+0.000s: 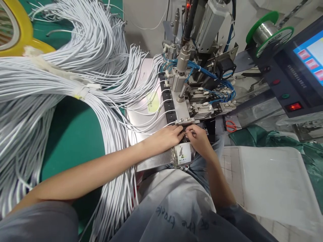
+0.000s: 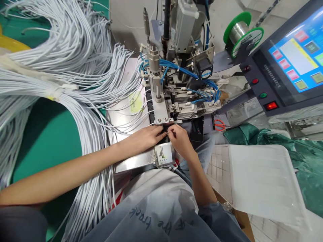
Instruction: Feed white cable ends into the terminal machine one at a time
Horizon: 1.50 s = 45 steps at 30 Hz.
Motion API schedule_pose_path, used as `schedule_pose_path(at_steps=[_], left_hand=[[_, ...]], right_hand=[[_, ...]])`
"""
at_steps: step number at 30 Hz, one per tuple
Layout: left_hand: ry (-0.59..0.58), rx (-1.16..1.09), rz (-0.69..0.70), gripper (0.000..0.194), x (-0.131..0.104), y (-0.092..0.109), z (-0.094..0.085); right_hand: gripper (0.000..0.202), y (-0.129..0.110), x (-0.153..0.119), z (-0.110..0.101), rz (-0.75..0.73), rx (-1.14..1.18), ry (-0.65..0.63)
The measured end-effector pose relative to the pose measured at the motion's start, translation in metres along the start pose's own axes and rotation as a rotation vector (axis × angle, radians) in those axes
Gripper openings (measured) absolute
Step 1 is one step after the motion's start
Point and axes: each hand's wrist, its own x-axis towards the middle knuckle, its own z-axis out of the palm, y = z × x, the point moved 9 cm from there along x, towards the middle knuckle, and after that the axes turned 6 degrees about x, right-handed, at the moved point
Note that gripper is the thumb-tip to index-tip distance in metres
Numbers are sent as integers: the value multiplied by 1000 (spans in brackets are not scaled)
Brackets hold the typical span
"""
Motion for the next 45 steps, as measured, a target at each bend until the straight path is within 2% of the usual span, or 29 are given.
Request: schedule_pose_path(at_steps=[5, 9, 14, 18, 21, 26, 30, 36, 38, 41, 45], left_hand=[[6, 7, -2, 20, -1, 0, 1], [4, 19, 4, 20, 0, 1, 1], [-20, 31, 10, 24, 0, 1, 2], [1, 32, 9, 21, -1, 1, 2], [10, 27, 6, 20, -1, 0, 2], [-16, 22, -3, 24, -1, -1, 2], [-33, -14, -28, 24, -1, -3, 3], [-37, -55, -89, 24, -3, -6, 1], [-59, -58, -110, 21, -3, -7, -1], [-136, -48, -159, 13, -6, -9, -3], [-184, -50, -225, 16, -12, -15, -4]], right_hand=[[8, 14, -2, 3, 112, 132, 31], [14, 20, -3, 4, 176, 298, 90], [14, 7, -1, 1, 81, 189, 50], [13, 9, -2, -2, 96, 140, 70], [14, 17, -2, 2, 157, 192, 71], [17, 32, -2, 13, 289, 455, 81], [18, 37, -3, 17, 358, 567, 99], [23, 45, -4, 29, 482, 619, 10], [24, 45, -3, 31, 462, 598, -18], [26, 38, -2, 31, 349, 550, -56], [29, 34, -2, 31, 226, 531, -71]])
